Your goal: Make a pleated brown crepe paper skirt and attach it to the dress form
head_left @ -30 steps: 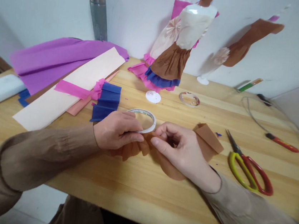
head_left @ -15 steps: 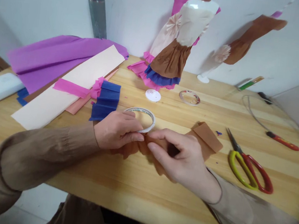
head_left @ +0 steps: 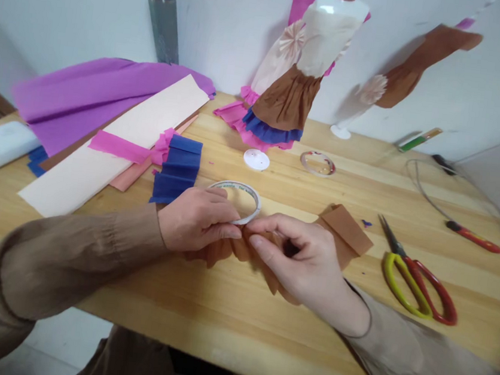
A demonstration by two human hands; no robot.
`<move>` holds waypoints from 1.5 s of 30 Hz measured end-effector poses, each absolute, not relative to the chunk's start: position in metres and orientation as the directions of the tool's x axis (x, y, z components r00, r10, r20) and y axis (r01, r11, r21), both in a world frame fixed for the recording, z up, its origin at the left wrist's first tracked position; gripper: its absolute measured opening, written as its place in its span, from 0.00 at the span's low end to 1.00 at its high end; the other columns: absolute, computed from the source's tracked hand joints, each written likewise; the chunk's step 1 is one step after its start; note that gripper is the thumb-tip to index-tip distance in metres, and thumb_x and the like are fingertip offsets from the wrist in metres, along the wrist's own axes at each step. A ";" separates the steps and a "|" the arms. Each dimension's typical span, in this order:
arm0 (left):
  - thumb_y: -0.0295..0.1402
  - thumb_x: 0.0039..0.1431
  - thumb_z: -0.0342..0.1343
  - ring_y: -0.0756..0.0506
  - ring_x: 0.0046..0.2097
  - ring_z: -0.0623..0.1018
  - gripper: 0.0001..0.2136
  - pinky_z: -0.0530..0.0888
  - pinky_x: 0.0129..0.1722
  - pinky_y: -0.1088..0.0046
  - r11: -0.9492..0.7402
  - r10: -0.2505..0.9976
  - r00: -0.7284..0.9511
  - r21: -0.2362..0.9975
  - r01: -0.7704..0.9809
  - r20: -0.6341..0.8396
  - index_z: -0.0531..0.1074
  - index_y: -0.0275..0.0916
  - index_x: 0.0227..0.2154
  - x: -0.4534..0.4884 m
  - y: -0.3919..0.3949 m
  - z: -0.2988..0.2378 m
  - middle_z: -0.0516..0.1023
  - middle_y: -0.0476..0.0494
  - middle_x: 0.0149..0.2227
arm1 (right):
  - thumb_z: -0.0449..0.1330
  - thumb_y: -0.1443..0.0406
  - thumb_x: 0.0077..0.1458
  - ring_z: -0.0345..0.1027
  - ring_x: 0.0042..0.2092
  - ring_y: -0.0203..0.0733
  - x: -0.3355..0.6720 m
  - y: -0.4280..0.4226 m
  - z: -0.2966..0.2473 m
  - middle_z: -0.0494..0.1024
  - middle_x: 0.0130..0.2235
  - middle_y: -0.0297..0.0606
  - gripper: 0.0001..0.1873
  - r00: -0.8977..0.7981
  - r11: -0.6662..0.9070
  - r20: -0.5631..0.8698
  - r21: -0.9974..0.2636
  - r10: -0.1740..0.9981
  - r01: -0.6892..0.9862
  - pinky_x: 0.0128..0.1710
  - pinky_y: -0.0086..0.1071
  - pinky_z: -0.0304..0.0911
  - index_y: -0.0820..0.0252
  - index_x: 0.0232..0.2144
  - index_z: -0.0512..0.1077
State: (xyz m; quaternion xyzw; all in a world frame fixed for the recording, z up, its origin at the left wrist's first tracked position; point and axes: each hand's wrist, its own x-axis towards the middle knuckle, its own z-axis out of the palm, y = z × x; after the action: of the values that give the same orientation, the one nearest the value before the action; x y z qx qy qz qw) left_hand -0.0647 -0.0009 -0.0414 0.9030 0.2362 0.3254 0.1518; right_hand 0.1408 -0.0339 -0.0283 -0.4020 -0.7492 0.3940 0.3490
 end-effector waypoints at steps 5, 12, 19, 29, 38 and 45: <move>0.39 0.66 0.47 0.49 0.28 0.70 0.16 0.67 0.30 0.74 -0.835 0.532 0.683 0.445 0.324 0.500 0.74 0.34 0.29 -0.065 -0.001 -0.041 0.72 0.45 0.23 | 0.57 0.67 0.56 0.57 0.15 0.26 0.141 -0.034 -0.032 0.73 0.20 0.30 0.05 -0.434 0.391 0.239 -0.869 0.869 0.303 0.12 0.22 0.53 0.60 0.32 0.74; 0.38 0.65 0.48 0.49 0.28 0.70 0.16 0.67 0.30 0.74 -0.836 0.533 0.676 0.438 0.330 0.508 0.75 0.34 0.30 -0.065 -0.001 -0.042 0.72 0.45 0.23 | 0.58 0.66 0.56 0.58 0.14 0.28 0.140 -0.034 -0.029 0.72 0.18 0.30 0.06 -0.411 0.316 0.178 -0.901 0.894 0.298 0.12 0.22 0.54 0.60 0.33 0.75; 0.40 0.66 0.46 0.48 0.29 0.70 0.19 0.69 0.31 0.73 -0.833 0.553 0.649 0.374 0.408 0.523 0.75 0.34 0.28 -0.064 -0.003 -0.042 0.73 0.44 0.24 | 0.62 0.65 0.51 0.62 0.17 0.31 0.136 -0.034 -0.029 0.76 0.21 0.34 0.05 -0.295 0.199 0.111 -0.937 0.949 0.286 0.12 0.24 0.57 0.60 0.30 0.77; 0.40 0.67 0.44 0.49 0.29 0.70 0.20 0.68 0.30 0.74 -0.819 0.573 0.663 0.370 0.439 0.483 0.74 0.35 0.27 -0.064 -0.005 -0.043 0.73 0.44 0.24 | 0.59 0.65 0.55 0.59 0.17 0.30 0.139 -0.037 -0.037 0.72 0.20 0.32 0.06 -0.352 0.398 0.276 -0.850 0.895 0.345 0.12 0.25 0.52 0.59 0.32 0.77; 0.40 0.67 0.45 0.49 0.28 0.69 0.19 0.67 0.30 0.74 -0.829 0.558 0.660 0.380 0.411 0.503 0.73 0.35 0.27 -0.064 -0.004 -0.044 0.72 0.45 0.23 | 0.58 0.66 0.56 0.56 0.15 0.28 0.143 -0.034 -0.031 0.69 0.16 0.28 0.05 -0.391 0.453 0.290 -0.780 0.873 0.433 0.14 0.24 0.52 0.60 0.29 0.73; 0.41 0.66 0.46 0.49 0.28 0.69 0.18 0.66 0.29 0.74 -0.835 0.547 0.657 0.387 0.390 0.518 0.73 0.35 0.27 -0.063 -0.005 -0.043 0.71 0.46 0.22 | 0.58 0.66 0.56 0.58 0.15 0.28 0.139 -0.033 -0.031 0.69 0.16 0.28 0.07 -0.408 0.388 0.214 -0.825 0.888 0.411 0.14 0.23 0.52 0.60 0.27 0.70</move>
State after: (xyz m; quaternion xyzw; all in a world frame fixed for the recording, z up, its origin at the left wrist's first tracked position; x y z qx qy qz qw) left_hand -0.0626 -0.0048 -0.0434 0.9021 0.2599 0.3223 0.1219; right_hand 0.1394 -0.0328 -0.0310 -0.4265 -0.7614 0.3525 0.3377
